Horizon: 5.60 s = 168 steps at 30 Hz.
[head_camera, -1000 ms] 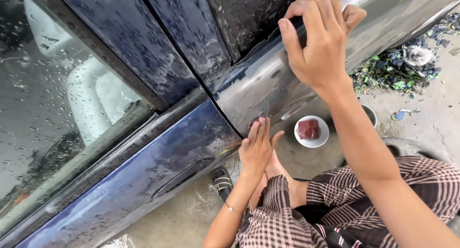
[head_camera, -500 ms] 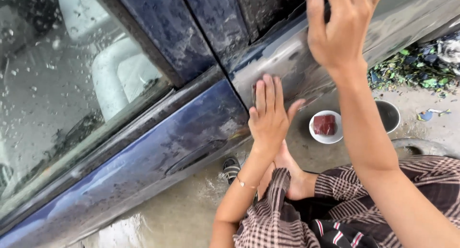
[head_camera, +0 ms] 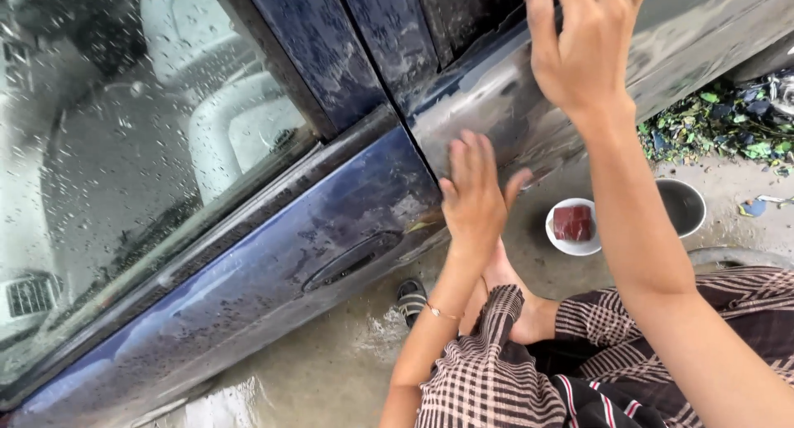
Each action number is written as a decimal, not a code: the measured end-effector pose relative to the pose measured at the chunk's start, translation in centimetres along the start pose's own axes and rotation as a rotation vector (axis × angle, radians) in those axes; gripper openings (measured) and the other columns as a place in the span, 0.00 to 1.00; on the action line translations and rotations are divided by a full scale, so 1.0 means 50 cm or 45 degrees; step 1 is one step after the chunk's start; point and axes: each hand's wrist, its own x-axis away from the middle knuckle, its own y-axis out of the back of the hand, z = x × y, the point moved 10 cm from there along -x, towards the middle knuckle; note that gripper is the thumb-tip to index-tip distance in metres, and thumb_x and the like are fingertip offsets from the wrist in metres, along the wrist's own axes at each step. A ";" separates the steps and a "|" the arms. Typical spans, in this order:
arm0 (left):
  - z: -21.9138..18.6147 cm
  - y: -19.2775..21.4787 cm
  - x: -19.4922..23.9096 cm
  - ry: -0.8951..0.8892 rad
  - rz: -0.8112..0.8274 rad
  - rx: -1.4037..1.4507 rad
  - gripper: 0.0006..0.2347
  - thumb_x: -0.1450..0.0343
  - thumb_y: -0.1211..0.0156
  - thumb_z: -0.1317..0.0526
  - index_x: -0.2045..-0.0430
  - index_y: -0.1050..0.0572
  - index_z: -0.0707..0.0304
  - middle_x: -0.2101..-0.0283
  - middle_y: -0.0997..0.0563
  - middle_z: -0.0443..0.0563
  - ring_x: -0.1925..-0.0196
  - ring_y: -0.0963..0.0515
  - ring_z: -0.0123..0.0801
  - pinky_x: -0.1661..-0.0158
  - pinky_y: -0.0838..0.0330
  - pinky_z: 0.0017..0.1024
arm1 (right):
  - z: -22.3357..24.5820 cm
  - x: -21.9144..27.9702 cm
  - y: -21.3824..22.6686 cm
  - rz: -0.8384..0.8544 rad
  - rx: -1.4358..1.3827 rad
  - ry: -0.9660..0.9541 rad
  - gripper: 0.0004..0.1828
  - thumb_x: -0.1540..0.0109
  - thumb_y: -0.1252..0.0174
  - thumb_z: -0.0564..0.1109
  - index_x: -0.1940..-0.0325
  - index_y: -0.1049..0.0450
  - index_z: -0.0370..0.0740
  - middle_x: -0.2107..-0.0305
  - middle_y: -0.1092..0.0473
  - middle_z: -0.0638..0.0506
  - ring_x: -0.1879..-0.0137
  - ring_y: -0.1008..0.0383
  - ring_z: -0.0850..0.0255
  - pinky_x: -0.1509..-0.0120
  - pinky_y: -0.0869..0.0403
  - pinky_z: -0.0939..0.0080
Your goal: Sanding the exterior door panel of a car using sandpaper and water to prepare for painting.
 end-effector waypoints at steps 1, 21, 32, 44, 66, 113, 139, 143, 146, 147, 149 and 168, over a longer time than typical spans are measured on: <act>-0.030 -0.025 0.044 -0.094 -0.025 0.062 0.36 0.24 0.54 0.29 0.33 0.31 0.60 0.27 0.36 0.52 0.23 0.42 0.35 0.28 0.87 0.46 | 0.008 -0.008 0.004 -0.014 0.012 0.007 0.08 0.25 0.45 0.36 0.53 0.23 0.28 0.59 0.25 0.39 0.58 0.34 0.45 0.43 0.42 0.51; 0.048 -0.001 -0.004 0.083 0.110 0.074 0.30 0.24 0.47 0.35 0.34 0.29 0.57 0.28 0.33 0.49 0.22 0.50 0.37 0.32 0.90 0.62 | -0.003 0.018 -0.005 0.075 0.063 -0.005 0.07 0.24 0.43 0.38 0.51 0.22 0.30 0.60 0.24 0.38 0.57 0.31 0.42 0.41 0.39 0.49; 0.040 -0.005 0.010 0.096 0.066 0.205 0.31 0.25 0.47 0.35 0.34 0.28 0.57 0.28 0.33 0.48 0.22 0.47 0.35 0.33 0.92 0.60 | 0.011 -0.008 0.007 0.065 0.023 0.031 0.04 0.26 0.43 0.36 0.53 0.25 0.31 0.54 0.27 0.43 0.54 0.36 0.47 0.44 0.44 0.52; -0.029 -0.020 0.045 -0.255 0.013 -0.104 0.30 0.20 0.56 0.31 0.24 0.44 0.36 0.22 0.48 0.30 0.20 0.53 0.20 0.31 0.91 0.62 | 0.028 -0.015 0.006 0.079 0.018 0.055 0.05 0.26 0.47 0.34 0.54 0.26 0.30 0.55 0.29 0.43 0.52 0.36 0.49 0.45 0.45 0.53; 0.109 0.064 -0.131 0.090 0.034 0.064 0.40 0.22 0.61 0.29 0.27 0.42 0.68 0.24 0.43 0.64 0.20 0.45 0.44 0.32 0.96 0.57 | 0.023 -0.013 -0.003 0.068 0.049 0.042 0.04 0.27 0.45 0.36 0.53 0.26 0.32 0.54 0.29 0.44 0.49 0.36 0.51 0.46 0.45 0.54; 0.004 0.055 -0.163 -0.372 0.008 0.128 0.32 0.20 0.53 0.35 0.26 0.39 0.58 0.23 0.42 0.49 0.21 0.46 0.34 0.25 0.62 0.36 | 0.013 -0.016 -0.028 0.252 0.012 -0.160 0.12 0.21 0.54 0.42 0.50 0.28 0.31 0.49 0.30 0.42 0.40 0.35 0.44 0.38 0.43 0.49; -0.034 0.041 -0.089 -0.384 -0.072 0.176 0.25 0.18 0.52 0.44 0.28 0.35 0.56 0.24 0.40 0.42 0.22 0.44 0.26 0.26 0.58 0.30 | -0.004 -0.024 -0.012 0.353 -0.134 -0.226 0.23 0.21 0.67 0.52 0.46 0.29 0.35 0.46 0.31 0.43 0.36 0.36 0.46 0.40 0.45 0.51; 0.035 0.082 -0.193 -0.085 -0.020 0.299 0.34 0.22 0.48 0.40 0.30 0.37 0.72 0.26 0.38 0.63 0.22 0.40 0.43 0.26 0.72 0.38 | 0.002 -0.021 -0.012 0.344 -0.119 -0.181 0.24 0.21 0.67 0.51 0.46 0.29 0.33 0.46 0.31 0.42 0.37 0.36 0.46 0.42 0.45 0.51; 0.057 0.105 -0.243 -0.014 0.002 0.550 0.33 0.22 0.49 0.44 0.31 0.39 0.80 0.25 0.40 0.70 0.21 0.42 0.50 0.26 0.71 0.39 | 0.003 -0.023 -0.011 0.339 -0.140 -0.197 0.25 0.21 0.68 0.53 0.45 0.29 0.33 0.46 0.31 0.43 0.35 0.35 0.46 0.41 0.45 0.52; 0.047 0.099 -0.225 -0.012 0.001 0.551 0.33 0.22 0.49 0.44 0.31 0.39 0.80 0.25 0.40 0.70 0.21 0.42 0.50 0.26 0.71 0.39 | 0.003 -0.021 -0.010 0.340 -0.140 -0.195 0.25 0.21 0.68 0.53 0.45 0.29 0.33 0.46 0.31 0.43 0.35 0.35 0.46 0.41 0.45 0.52; -0.012 0.089 -0.189 -0.275 0.025 0.480 0.29 0.24 0.45 0.50 0.32 0.35 0.75 0.27 0.38 0.67 0.23 0.39 0.49 0.26 0.53 0.39 | -0.002 -0.020 -0.013 0.348 -0.182 -0.224 0.28 0.22 0.71 0.56 0.45 0.29 0.33 0.45 0.32 0.42 0.34 0.36 0.45 0.39 0.45 0.50; 0.011 0.101 -0.173 -0.415 -0.050 0.403 0.21 0.20 0.46 0.58 0.29 0.33 0.56 0.25 0.37 0.40 0.24 0.39 0.22 0.28 0.51 0.29 | -0.002 -0.022 -0.016 0.376 -0.123 -0.205 0.28 0.22 0.70 0.56 0.44 0.30 0.33 0.45 0.32 0.41 0.36 0.36 0.46 0.42 0.45 0.51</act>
